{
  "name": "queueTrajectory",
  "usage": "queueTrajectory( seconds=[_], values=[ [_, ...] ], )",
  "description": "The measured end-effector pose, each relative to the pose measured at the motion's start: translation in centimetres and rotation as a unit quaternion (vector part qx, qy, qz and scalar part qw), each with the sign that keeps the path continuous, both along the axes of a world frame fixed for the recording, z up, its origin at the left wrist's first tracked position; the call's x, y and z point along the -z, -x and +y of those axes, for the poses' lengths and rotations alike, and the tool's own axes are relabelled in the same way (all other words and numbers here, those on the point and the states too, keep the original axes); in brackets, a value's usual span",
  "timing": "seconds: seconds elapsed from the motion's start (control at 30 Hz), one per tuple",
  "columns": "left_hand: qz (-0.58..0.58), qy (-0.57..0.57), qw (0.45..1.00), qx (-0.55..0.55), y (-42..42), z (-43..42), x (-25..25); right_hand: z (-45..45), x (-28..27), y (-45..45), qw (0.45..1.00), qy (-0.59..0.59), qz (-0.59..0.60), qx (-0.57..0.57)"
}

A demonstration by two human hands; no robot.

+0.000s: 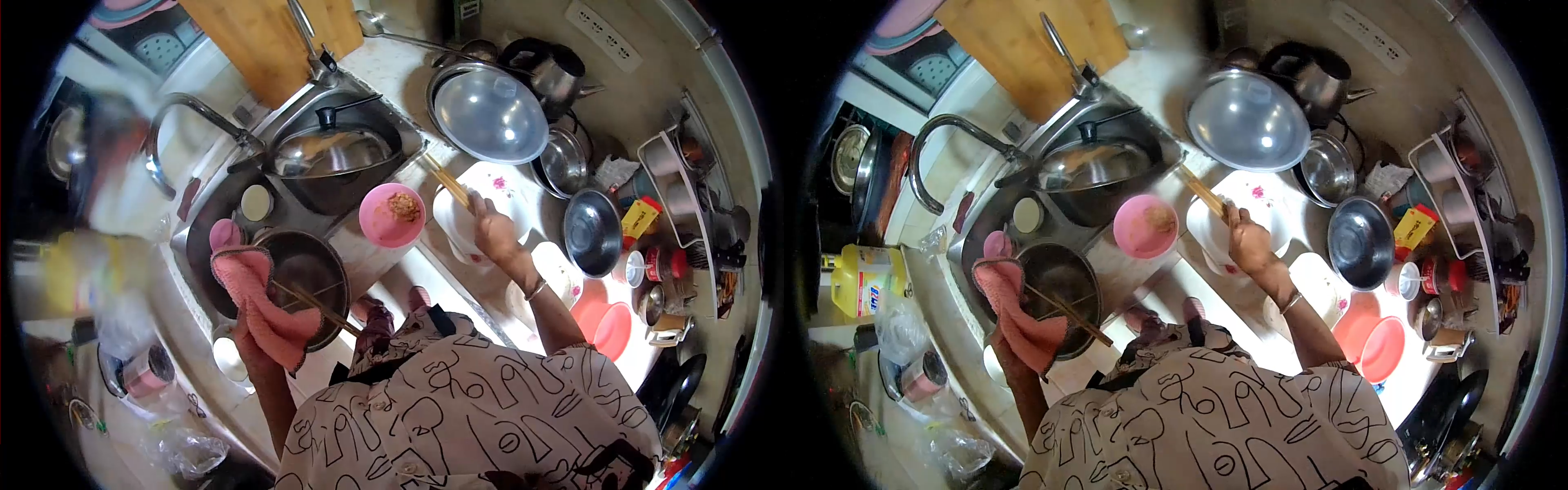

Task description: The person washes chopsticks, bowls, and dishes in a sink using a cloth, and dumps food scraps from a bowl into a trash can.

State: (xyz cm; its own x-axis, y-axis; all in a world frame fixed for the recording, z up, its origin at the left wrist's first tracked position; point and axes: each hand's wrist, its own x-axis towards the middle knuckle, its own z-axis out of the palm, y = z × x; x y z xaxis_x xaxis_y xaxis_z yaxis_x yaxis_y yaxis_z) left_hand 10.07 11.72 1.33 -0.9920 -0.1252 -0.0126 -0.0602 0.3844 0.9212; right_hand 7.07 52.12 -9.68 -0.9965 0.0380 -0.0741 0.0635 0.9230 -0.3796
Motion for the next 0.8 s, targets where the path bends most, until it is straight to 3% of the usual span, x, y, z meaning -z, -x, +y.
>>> queueTrajectory(
  seconds=[0.1,0.13,0.17,0.27,0.3,0.33,0.47,0.6,0.7,0.8],
  values=[
    [0.034,0.073,0.997,-0.008,-0.4,-0.7,-1.0,-0.7,-1.5,0.0,0.984,0.088,0.145,-0.046],
    [0.031,0.076,0.996,-0.024,-0.4,-0.7,-0.6,-1.5,-3.7,0.0,0.978,0.165,0.113,-0.056],
    [0.047,-0.071,0.991,-0.099,-0.2,-0.8,0.1,-2.5,-5.7,0.3,0.976,0.202,0.065,-0.053],
    [0.038,-0.170,0.979,-0.104,-1.4,-3.5,-0.7,-5.8,-10.0,0.8,0.929,0.344,-0.094,-0.098],
    [0.016,-0.210,0.973,-0.094,-1.7,-4.2,-1.1,-7.0,-9.6,0.9,0.917,0.360,-0.068,-0.160],
    [-0.013,-0.372,0.919,-0.128,-1.6,-4.3,-1.1,-8.2,-9.2,1.1,0.900,0.374,-0.042,-0.220],
    [-0.039,-0.438,0.885,-0.154,-2.9,-5.6,-0.6,-13.5,-7.4,2.6,0.881,0.326,-0.143,-0.310],
    [-0.030,-0.387,0.899,-0.203,-3.8,-4.9,-2.3,-18.0,-7.3,3.3,0.892,0.288,-0.090,-0.338],
    [-0.058,-0.448,0.870,-0.195,-4.1,-6.1,-1.6,-20.1,-8.6,4.7,0.871,0.285,-0.193,-0.351],
    [-0.049,-0.428,0.879,-0.205,-4.0,-5.6,-2.0,-22.0,-8.0,5.3,0.849,0.296,-0.268,-0.345]
  ],
)
